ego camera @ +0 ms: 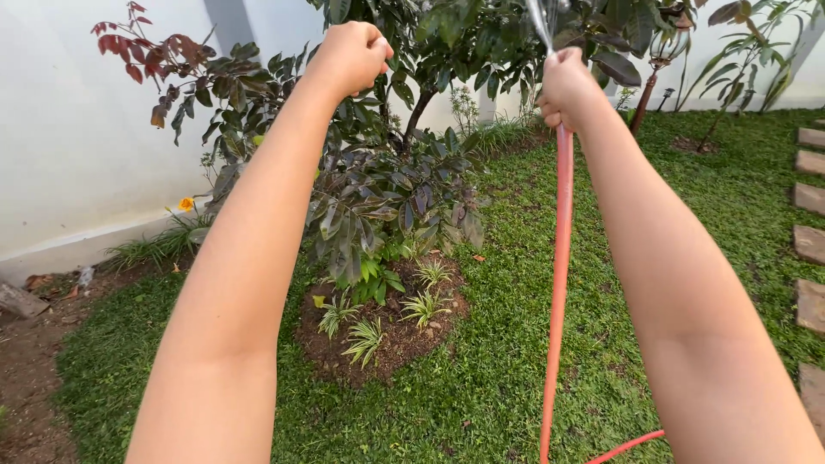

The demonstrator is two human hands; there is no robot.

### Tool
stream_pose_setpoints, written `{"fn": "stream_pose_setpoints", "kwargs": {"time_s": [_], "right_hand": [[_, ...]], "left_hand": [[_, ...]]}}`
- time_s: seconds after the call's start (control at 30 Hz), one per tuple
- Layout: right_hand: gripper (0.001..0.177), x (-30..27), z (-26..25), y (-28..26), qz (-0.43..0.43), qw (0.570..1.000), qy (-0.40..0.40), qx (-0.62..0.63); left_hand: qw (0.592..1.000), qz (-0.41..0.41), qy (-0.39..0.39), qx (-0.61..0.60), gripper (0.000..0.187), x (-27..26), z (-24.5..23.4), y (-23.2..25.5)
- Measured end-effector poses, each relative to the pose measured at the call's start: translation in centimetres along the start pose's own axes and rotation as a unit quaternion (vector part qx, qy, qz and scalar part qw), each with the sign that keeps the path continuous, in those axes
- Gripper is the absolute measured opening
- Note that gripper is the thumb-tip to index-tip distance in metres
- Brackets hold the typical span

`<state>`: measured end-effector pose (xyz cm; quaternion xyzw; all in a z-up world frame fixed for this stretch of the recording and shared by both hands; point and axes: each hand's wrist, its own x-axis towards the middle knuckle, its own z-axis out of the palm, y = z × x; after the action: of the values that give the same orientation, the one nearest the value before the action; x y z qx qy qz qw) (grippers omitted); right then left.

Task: Water several plants in an outdoor garden using a handheld hose.

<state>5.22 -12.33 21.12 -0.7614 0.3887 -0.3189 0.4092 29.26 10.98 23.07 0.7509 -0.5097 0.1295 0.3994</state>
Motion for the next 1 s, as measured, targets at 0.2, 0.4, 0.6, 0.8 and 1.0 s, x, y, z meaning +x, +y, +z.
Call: {"fn": "stream_pose_setpoints", "kwargs": {"time_s": [0.2,0.4,0.6,0.8,1.0], "right_hand": [[0.028,-0.5,-0.5,-1.7,-0.034,0.998,-0.054,0.024],[0.021,2.3,-0.2,-1.6,-0.041,0.996,-0.052,0.062],[0.021,1.9,0.9,-3.1,-0.059,0.992,-0.054,0.098],[0.021,2.8,1.9,-4.0,-0.095,0.990,-0.022,0.097],[0.021,1.5,2.8,-6.4,-0.100,0.992,0.025,0.076]], "left_hand": [[1.000,0.018,0.003,-0.003,0.028,0.1,0.5,0.3],[1.000,0.012,-0.001,0.010,0.027,-0.3,-0.8,0.3],[1.000,-0.007,0.001,0.027,0.028,-0.5,-1.7,-1.0],[0.999,-0.021,-0.004,0.030,0.028,-1.2,-2.6,-1.3],[0.999,-0.028,-0.003,0.018,0.028,-1.9,-3.9,-1.1]]}}
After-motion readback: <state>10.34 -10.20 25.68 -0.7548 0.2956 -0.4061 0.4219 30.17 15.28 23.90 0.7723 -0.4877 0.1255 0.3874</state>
